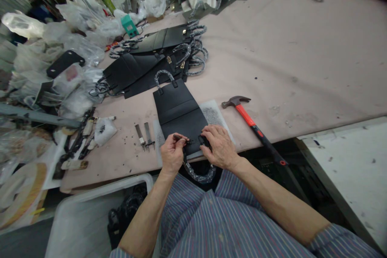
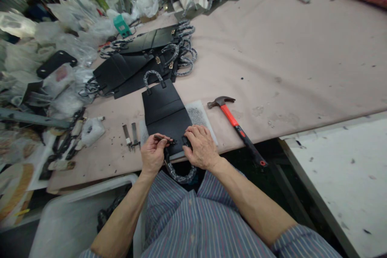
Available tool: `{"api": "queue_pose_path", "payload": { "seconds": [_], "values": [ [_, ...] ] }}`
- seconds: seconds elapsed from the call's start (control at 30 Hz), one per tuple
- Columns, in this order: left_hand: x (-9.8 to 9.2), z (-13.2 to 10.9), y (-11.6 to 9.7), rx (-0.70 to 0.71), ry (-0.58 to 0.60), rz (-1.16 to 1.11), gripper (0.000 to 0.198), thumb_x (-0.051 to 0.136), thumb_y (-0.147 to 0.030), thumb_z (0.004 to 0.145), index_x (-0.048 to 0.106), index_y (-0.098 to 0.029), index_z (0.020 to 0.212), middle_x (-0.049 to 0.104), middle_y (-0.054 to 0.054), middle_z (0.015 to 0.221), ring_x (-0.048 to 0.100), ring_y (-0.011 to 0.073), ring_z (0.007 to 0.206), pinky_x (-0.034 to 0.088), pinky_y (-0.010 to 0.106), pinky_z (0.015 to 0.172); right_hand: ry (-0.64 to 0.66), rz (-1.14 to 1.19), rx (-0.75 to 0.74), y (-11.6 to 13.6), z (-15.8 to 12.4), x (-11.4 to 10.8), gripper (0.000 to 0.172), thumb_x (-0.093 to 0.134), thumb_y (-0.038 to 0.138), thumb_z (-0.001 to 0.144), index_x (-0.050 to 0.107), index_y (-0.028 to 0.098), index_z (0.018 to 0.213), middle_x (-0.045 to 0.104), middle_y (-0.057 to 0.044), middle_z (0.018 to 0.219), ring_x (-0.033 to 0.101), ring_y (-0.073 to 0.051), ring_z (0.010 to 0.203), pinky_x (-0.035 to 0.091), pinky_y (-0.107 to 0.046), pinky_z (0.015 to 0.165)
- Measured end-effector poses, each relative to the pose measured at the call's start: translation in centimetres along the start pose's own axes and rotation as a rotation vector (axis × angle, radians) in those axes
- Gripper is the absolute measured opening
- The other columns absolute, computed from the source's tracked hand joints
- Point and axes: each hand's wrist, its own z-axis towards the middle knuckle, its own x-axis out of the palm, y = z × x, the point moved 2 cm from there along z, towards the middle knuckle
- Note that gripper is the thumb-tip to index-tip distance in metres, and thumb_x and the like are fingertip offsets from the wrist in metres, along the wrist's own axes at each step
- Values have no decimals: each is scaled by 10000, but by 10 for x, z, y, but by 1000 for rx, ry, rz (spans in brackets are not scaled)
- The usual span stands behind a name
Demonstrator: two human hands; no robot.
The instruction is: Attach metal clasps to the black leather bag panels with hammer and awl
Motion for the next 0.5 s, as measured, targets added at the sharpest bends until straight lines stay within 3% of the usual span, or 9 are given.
{"api": "queue_pose_path", "payload": {
  "seconds": [0.2, 0.33, 0.43, 0.5],
  "values": [
    [4, -1, -6, 172, 24, 218, 73, 589, -239, 921, 656, -229, 892, 732, 16, 833, 707, 166, 785, 562, 275, 765, 12, 111, 17, -2, 2, -4, 278, 639, 332, 886, 610, 210, 1134, 621, -118, 1233, 530, -331, 1201, 411, -530, 1061],
    [5, 1, -6, 181, 37, 264, 89, 564, -256, 928, 644, -231, 897, 739, 18, 830, 720, 171, 798, 561, 273, 773, -84, 259, 54, -22, 6, -27, 267, 564, 371, 946, 604, 219, 1163, 619, -122, 1255, 574, -298, 1197, 468, -491, 1037],
    [4, 0, -4, 193, 45, 314, 107, 556, -268, 930, 652, -233, 899, 751, 24, 849, 727, 175, 813, 563, 272, 789, -172, 7, 217, -52, 3, -52, 274, 580, 317, 903, 618, 179, 1137, 620, -175, 1213, 562, -350, 1200, 447, -522, 1047],
    [4, -2, -2, 227, 66, 327, 111, 560, -259, 926, 665, -234, 901, 757, 27, 863, 727, 175, 807, 561, 267, 783, -103, -167, 415, -75, -4, -66, 296, 618, 295, 847, 622, 150, 1105, 611, -221, 1197, 553, -405, 1178, 431, -563, 1015]
  ]
}}
